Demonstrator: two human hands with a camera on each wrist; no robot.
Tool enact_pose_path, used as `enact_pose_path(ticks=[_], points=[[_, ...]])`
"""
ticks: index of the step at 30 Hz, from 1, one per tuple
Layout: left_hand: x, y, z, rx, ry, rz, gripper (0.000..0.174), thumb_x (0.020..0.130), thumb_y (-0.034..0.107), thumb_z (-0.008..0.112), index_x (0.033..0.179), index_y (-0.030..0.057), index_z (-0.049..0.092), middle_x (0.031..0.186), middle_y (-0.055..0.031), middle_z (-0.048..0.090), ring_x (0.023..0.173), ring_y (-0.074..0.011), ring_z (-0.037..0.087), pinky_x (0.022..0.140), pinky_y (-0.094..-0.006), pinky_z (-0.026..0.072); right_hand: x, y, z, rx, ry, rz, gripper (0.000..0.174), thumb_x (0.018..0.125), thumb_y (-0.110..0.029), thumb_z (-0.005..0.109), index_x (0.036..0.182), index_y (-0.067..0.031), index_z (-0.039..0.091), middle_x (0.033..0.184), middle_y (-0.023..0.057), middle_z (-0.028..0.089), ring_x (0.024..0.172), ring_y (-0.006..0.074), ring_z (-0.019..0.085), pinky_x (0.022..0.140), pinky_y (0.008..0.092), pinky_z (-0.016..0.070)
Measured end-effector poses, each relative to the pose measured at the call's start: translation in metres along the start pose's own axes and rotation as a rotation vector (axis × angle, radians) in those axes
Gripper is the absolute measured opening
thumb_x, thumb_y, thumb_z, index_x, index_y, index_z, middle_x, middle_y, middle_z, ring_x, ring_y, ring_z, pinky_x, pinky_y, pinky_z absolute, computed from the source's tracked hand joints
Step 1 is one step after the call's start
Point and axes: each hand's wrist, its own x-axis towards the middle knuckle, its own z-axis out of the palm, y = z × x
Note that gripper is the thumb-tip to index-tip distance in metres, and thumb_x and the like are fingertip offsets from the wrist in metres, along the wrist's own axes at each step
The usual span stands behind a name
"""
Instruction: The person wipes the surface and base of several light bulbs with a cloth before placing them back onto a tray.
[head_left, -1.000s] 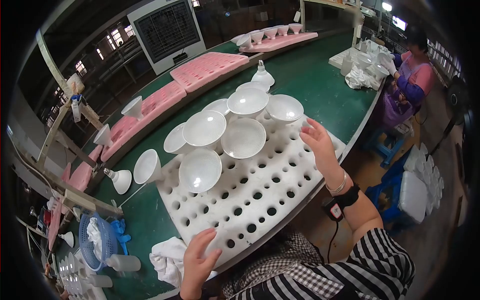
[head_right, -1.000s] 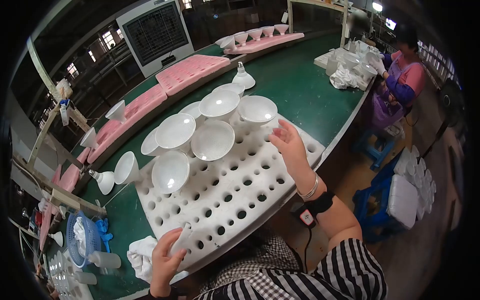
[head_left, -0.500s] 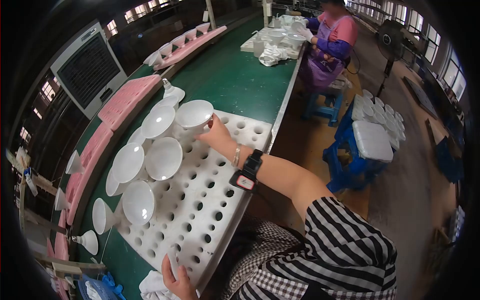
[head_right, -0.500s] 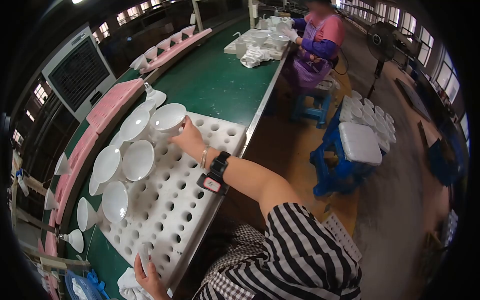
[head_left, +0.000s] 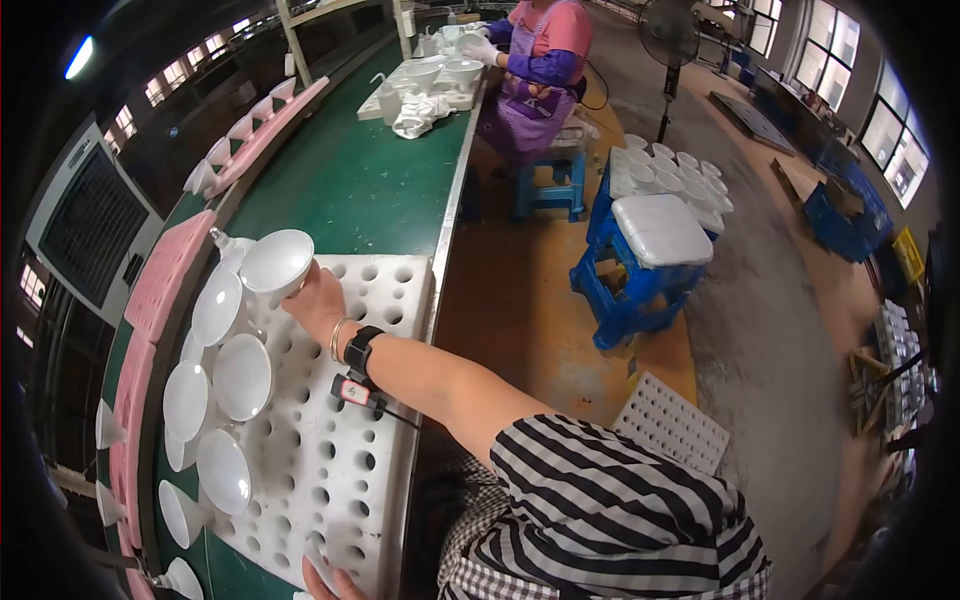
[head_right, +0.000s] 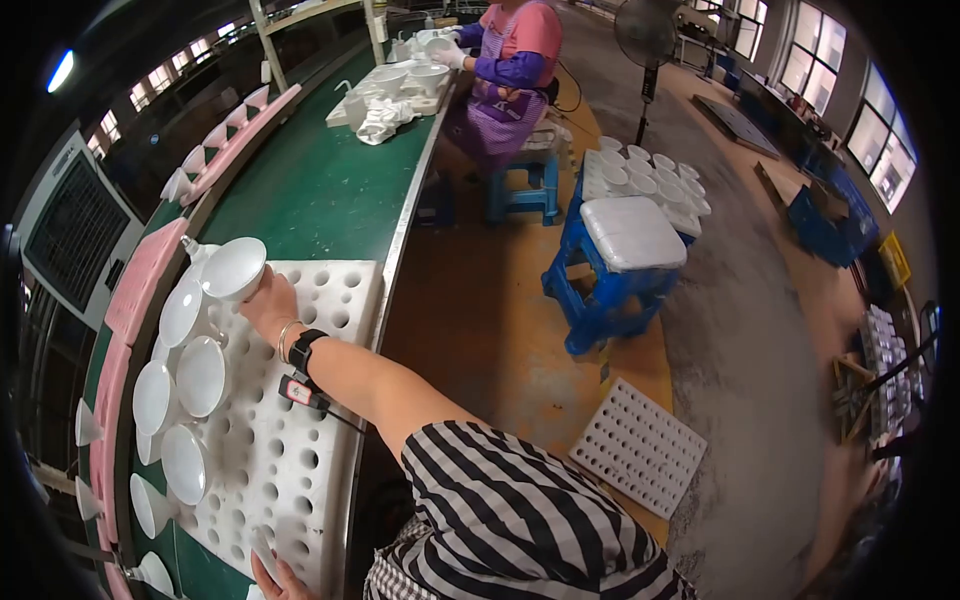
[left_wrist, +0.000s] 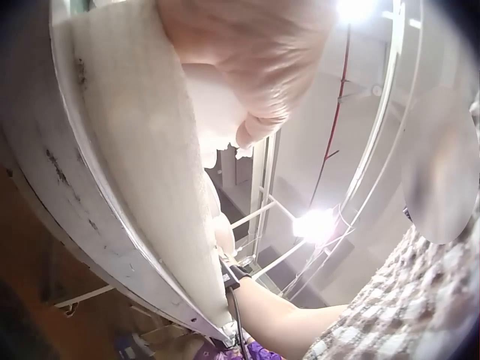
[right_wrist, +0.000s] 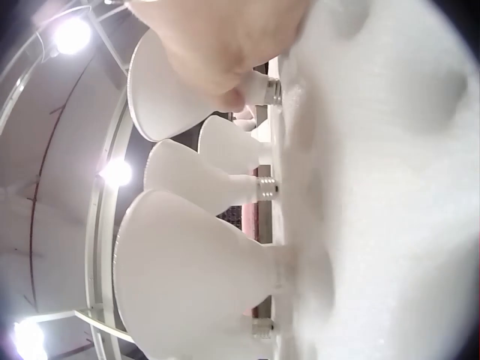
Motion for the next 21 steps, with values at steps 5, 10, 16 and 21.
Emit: enact_pose_path(ticks=[5, 10, 16, 21], points=[[0.003, 0.006, -0.002, 0.052, -0.031, 0.115, 0.043, 0.099, 0.016, 0.064, 0.135, -0.0061, 0.058, 0.135, -0.0209, 0.061, 0.117, -0.0296, 0.061, 0.102, -0.0379, 0.0468, -0.007, -0.013, -0.025, 0.525, -0.026, 0.075, 0.041, 0.08, -0.021, 0.07, 0.114, -0.0011, 0.06, 0.1, 0.0201, 0.071, 0.095, 0.0373, 0.068, 0.081, 0.0436, 0.0542], [-0.001, -0.04, 0.005, -0.045, -0.01, -0.053, 0.041, 0.101, 0.017, 0.062, 0.138, -0.0004, 0.058, 0.133, -0.0206, 0.062, 0.115, -0.0235, 0.062, 0.097, -0.033, 0.048, -0.064, -0.021, -0.055, 0.814, -0.329, -0.013, 0.047, 0.084, -0.016, 0.075, 0.127, -0.0019, 0.06, 0.111, 0.0102, 0.072, 0.098, 0.0198, 0.068, 0.084, 0.0347, 0.0545], [0.003, -0.01, 0.003, -0.266, 0.097, -0.001, 0.05, 0.105, 0.028, 0.048, 0.147, -0.0009, 0.045, 0.142, -0.0136, 0.055, 0.124, -0.0247, 0.057, 0.098, -0.0369, 0.046, -0.172, -0.026, -0.095, 0.668, -0.82, -0.35, 0.049, 0.082, -0.017, 0.08, 0.126, -0.002, 0.063, 0.115, 0.0121, 0.072, 0.102, 0.0219, 0.071, 0.085, 0.0345, 0.0556], [0.011, 0.083, -0.034, 0.177, 0.175, 0.558, 0.041, 0.103, 0.034, 0.054, 0.125, 0.0001, 0.064, 0.131, -0.0244, 0.062, 0.123, -0.0419, 0.057, 0.105, -0.0516, 0.0439, -0.204, -0.065, -0.111, 0.491, -1.201, -0.383, 0.033, 0.085, -0.019, 0.074, 0.113, -0.0021, 0.069, 0.104, 0.0154, 0.074, 0.091, 0.028, 0.072, 0.08, 0.0365, 0.0561]])
